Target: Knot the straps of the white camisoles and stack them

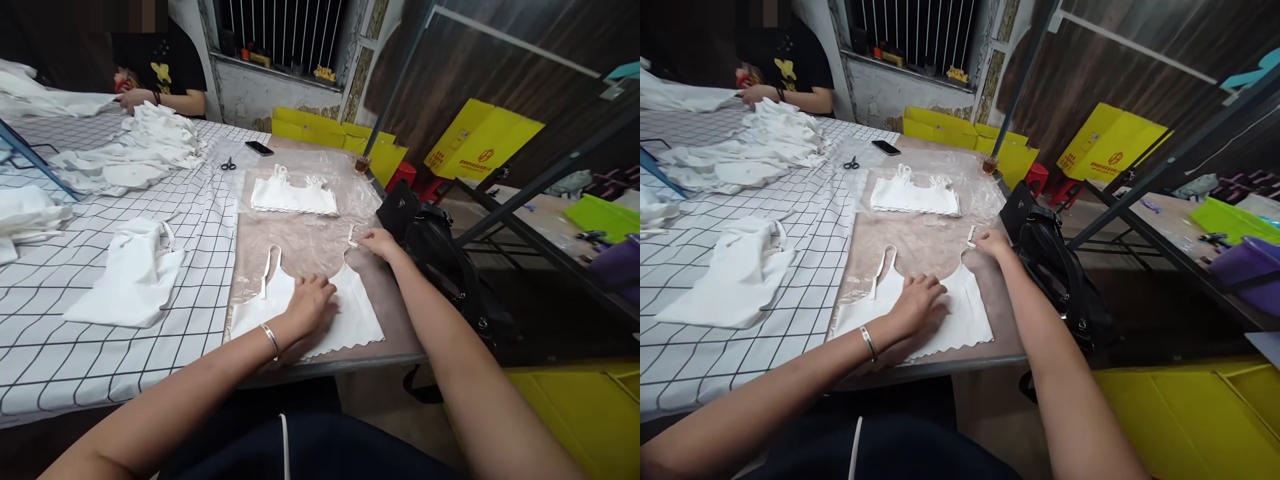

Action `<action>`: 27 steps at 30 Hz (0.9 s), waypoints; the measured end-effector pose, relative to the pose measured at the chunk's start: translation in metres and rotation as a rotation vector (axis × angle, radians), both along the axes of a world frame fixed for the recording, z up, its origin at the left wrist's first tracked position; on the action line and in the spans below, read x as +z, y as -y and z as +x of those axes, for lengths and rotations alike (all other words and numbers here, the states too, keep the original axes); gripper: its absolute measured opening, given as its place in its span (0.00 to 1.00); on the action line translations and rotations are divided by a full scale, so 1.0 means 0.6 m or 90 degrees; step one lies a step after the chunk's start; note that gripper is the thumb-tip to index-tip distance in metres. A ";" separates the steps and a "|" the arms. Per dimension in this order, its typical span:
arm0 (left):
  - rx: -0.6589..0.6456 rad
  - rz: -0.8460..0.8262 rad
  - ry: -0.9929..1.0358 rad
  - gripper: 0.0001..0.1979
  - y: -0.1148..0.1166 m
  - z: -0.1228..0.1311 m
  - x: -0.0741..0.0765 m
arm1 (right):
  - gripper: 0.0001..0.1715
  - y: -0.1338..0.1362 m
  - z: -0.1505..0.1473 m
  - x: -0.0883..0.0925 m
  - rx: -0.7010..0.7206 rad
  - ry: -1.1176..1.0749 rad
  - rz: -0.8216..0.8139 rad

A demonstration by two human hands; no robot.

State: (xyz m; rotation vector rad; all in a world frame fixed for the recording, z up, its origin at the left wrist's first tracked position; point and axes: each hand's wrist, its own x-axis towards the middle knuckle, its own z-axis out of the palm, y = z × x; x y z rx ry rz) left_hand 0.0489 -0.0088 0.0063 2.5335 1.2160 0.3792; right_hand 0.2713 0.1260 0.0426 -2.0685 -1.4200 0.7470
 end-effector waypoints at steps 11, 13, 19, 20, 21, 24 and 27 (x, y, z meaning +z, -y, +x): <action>-0.344 -0.082 0.052 0.34 0.047 0.028 -0.053 | 0.14 -0.104 -0.040 0.028 -0.004 -0.180 -0.031; -0.345 -0.098 0.057 0.34 0.046 0.027 -0.051 | 0.13 -0.120 -0.041 0.061 -0.017 -0.208 -0.008; -0.348 -0.182 0.081 0.34 0.043 0.029 -0.034 | 0.08 -0.099 -0.043 0.147 0.002 -0.261 0.088; -0.334 -0.221 0.122 0.33 0.040 0.031 -0.029 | 0.08 -0.079 -0.045 0.158 0.037 -0.265 0.111; -0.305 -0.283 0.188 0.31 0.035 0.034 -0.023 | 0.08 -0.054 -0.047 0.168 0.086 -0.262 0.136; -0.129 -0.608 0.527 0.36 0.015 0.048 0.005 | 0.10 0.052 -0.055 0.192 0.283 -0.208 0.159; 0.014 -0.964 0.827 0.38 -0.005 0.061 0.034 | 0.10 0.173 -0.053 0.197 0.551 -0.112 0.051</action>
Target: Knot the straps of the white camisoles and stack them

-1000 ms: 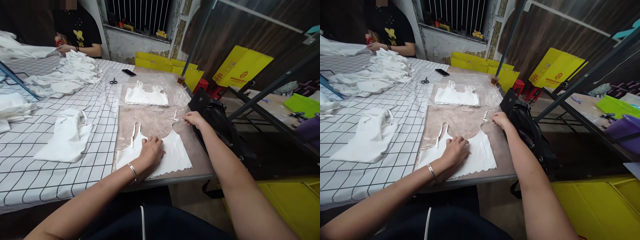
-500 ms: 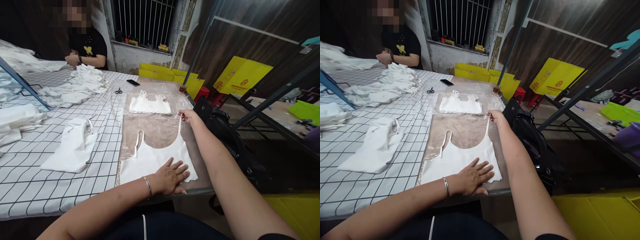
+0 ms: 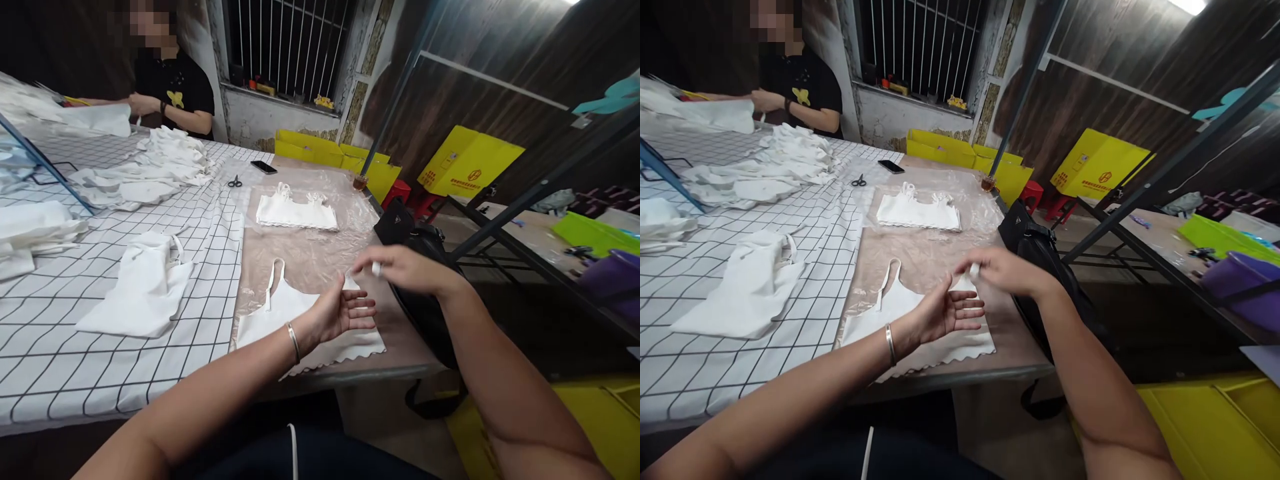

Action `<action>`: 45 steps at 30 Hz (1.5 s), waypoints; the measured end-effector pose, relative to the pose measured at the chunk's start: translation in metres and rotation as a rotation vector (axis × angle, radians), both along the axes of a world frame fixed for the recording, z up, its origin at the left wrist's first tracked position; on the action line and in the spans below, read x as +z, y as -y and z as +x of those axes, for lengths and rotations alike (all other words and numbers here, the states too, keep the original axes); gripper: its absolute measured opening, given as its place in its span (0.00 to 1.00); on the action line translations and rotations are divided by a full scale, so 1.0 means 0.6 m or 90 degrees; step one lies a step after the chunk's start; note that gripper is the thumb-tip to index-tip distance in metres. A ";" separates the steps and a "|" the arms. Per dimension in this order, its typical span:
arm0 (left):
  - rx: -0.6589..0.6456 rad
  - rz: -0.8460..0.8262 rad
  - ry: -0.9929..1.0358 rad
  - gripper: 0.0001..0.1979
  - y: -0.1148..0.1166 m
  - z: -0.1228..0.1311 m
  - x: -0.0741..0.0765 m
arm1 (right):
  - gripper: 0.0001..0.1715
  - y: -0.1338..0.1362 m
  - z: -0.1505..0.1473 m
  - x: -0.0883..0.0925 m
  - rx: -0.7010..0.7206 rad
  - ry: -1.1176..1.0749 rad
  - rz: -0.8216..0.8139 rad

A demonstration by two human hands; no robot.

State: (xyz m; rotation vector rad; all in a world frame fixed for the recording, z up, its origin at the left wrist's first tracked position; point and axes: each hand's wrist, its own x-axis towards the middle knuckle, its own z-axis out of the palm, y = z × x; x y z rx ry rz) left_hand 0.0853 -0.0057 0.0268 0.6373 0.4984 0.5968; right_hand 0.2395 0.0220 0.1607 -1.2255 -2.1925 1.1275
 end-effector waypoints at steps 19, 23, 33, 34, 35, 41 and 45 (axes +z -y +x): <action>0.005 -0.020 0.019 0.19 -0.093 0.018 0.076 | 0.22 0.115 0.001 -0.173 -0.272 -0.355 -0.325; -0.009 0.059 -0.150 0.22 -0.160 0.000 0.078 | 0.22 0.031 0.036 -0.131 -0.321 -0.346 -0.213; -0.016 0.851 -0.496 0.16 -0.045 -0.054 -0.028 | 0.15 -0.188 0.020 -0.106 -0.334 0.092 0.104; -0.063 0.948 -0.520 0.19 -0.028 -0.056 -0.039 | 0.14 -0.199 0.019 -0.114 -0.338 0.160 0.137; -0.102 1.019 -0.552 0.21 -0.015 -0.057 -0.049 | 0.13 -0.205 0.020 -0.124 -0.347 0.224 0.163; -0.189 1.137 -0.669 0.25 -0.013 -0.049 -0.073 | 0.09 -0.147 0.045 -0.228 -0.288 0.273 0.095; -0.157 1.149 -0.720 0.26 -0.037 -0.038 -0.069 | 0.07 -0.104 0.045 -0.281 -0.328 0.203 0.122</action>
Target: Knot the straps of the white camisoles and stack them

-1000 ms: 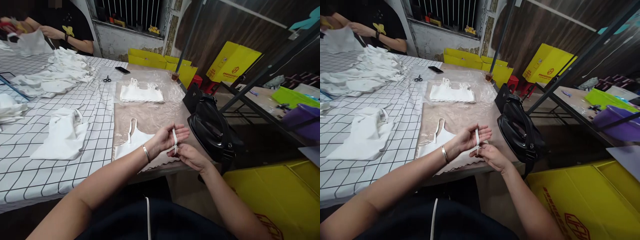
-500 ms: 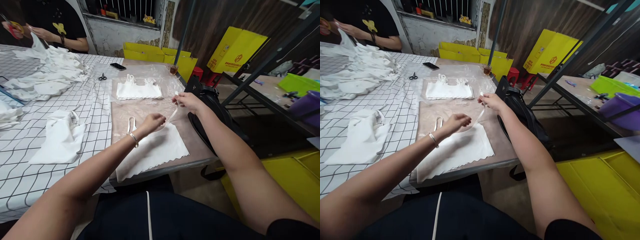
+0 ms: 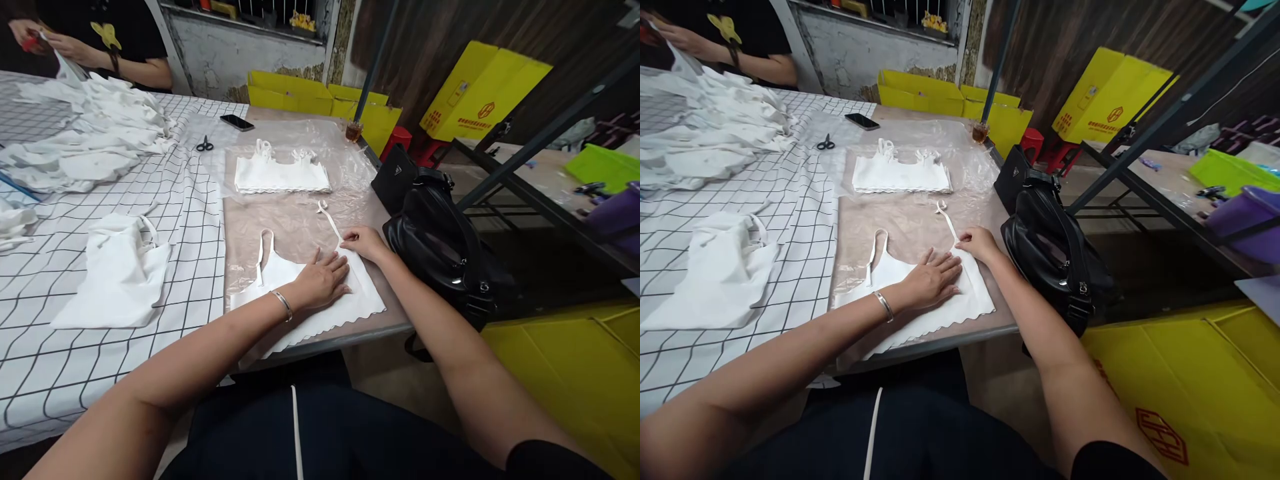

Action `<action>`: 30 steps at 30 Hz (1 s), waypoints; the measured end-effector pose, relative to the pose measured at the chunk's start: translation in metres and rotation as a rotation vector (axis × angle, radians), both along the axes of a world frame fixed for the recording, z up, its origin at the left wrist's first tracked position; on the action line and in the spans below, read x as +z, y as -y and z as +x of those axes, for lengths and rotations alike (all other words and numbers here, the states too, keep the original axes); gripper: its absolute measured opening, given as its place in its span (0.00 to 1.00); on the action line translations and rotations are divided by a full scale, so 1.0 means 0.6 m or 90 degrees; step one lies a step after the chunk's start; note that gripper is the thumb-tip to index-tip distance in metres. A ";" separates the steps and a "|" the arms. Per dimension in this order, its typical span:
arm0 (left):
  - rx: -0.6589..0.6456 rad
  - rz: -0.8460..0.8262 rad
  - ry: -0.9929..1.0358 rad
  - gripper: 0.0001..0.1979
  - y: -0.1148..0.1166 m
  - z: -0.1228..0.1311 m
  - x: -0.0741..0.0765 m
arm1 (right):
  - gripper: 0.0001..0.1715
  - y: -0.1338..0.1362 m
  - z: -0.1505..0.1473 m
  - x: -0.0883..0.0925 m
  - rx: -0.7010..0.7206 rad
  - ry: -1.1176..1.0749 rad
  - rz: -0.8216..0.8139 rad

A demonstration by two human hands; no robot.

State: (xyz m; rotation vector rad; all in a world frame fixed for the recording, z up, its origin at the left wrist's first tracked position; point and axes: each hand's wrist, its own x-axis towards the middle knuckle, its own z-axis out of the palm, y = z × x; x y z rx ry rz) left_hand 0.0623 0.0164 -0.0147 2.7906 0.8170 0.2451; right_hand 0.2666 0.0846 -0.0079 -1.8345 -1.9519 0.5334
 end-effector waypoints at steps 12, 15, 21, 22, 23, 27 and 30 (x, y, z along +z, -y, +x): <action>0.022 -0.055 -0.007 0.27 -0.003 0.004 0.004 | 0.07 -0.035 -0.011 0.060 -0.144 -0.014 0.128; 0.022 -0.087 0.015 0.19 -0.022 -0.002 0.013 | 0.06 0.071 0.021 0.123 -0.030 -0.021 0.071; 0.316 -0.124 0.080 0.16 -0.084 0.024 0.031 | 0.13 0.339 0.110 0.143 0.049 0.047 -0.214; 0.341 -0.123 0.082 0.18 -0.089 0.035 0.033 | 0.15 0.337 0.114 0.136 0.012 0.039 -0.174; 0.356 -0.114 0.079 0.18 -0.091 0.047 0.035 | 0.16 0.317 0.112 0.128 -0.021 0.021 -0.122; 0.281 -0.003 0.042 0.18 -0.060 0.075 0.039 | 0.08 0.123 0.053 0.096 -0.112 -0.068 0.070; 0.068 0.062 0.020 0.21 -0.010 0.065 0.024 | 0.06 -0.027 -0.021 0.069 -0.166 -0.101 0.048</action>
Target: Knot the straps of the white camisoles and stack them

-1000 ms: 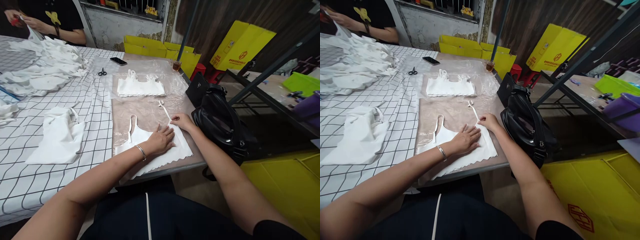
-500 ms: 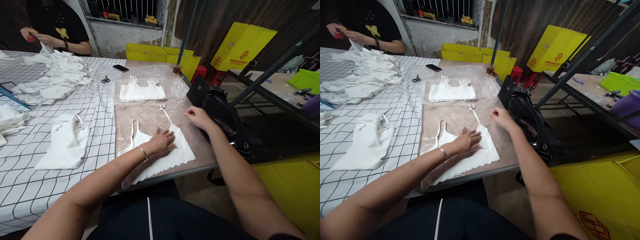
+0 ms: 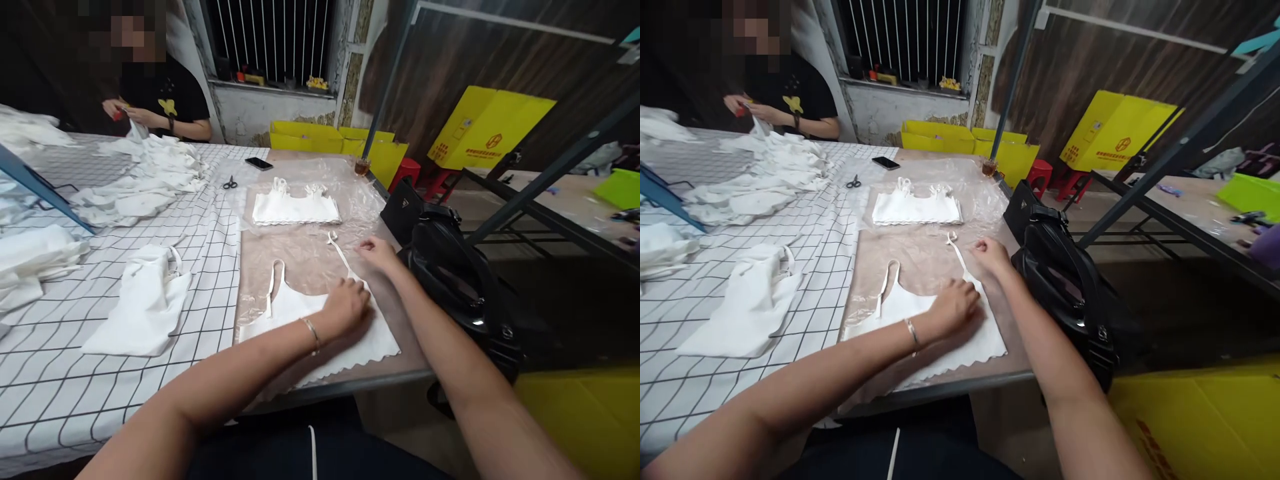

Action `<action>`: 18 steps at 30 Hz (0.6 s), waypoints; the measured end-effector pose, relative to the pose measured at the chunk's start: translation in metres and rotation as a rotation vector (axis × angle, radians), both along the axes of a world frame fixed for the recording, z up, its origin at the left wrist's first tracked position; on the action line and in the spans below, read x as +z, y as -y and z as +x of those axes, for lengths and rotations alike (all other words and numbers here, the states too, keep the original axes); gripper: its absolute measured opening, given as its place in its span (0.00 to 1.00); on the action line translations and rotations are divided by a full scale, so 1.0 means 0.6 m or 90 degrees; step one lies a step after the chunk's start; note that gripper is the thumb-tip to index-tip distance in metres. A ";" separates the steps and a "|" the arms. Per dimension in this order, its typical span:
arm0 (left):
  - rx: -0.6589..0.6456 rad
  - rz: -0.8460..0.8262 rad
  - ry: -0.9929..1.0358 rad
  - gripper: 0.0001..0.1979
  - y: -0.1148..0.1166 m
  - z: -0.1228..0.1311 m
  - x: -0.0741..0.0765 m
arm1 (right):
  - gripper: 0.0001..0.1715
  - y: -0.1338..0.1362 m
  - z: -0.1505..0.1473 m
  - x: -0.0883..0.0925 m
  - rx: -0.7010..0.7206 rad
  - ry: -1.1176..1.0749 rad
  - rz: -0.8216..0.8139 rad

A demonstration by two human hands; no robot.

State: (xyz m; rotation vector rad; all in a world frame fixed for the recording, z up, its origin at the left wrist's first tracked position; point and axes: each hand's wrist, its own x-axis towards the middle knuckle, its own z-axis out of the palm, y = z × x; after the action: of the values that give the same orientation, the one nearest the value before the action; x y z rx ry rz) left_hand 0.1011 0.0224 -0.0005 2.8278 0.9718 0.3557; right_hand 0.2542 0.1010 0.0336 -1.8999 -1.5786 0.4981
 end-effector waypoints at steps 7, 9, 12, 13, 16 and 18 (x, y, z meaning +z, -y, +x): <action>-0.151 -0.093 -0.036 0.34 0.060 -0.030 -0.036 | 0.12 -0.145 -0.094 -0.031 -0.025 -0.184 -0.180; -0.151 -0.124 -0.021 0.34 0.058 -0.027 -0.038 | 0.14 -0.166 -0.092 -0.007 -0.036 -0.232 -0.210; -0.150 -0.154 0.000 0.33 0.055 -0.022 -0.043 | 0.15 -0.187 -0.081 0.046 -0.036 -0.306 -0.231; -0.149 -0.162 0.006 0.33 0.055 -0.020 -0.045 | 0.15 -0.190 -0.078 0.065 -0.034 -0.328 -0.230; -0.146 -0.191 0.027 0.32 0.056 -0.018 -0.047 | 0.14 -0.182 -0.073 0.118 -0.028 -0.378 -0.213; -0.145 -0.231 0.057 0.31 0.054 -0.018 -0.041 | 0.11 -0.158 -0.071 0.145 -0.016 -0.415 -0.184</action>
State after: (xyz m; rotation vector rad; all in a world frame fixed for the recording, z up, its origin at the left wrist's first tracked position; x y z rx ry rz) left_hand 0.0904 -0.0099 -0.0252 2.5301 0.6134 0.2476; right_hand 0.2119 0.1961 0.1203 -1.6952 -1.0895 1.2423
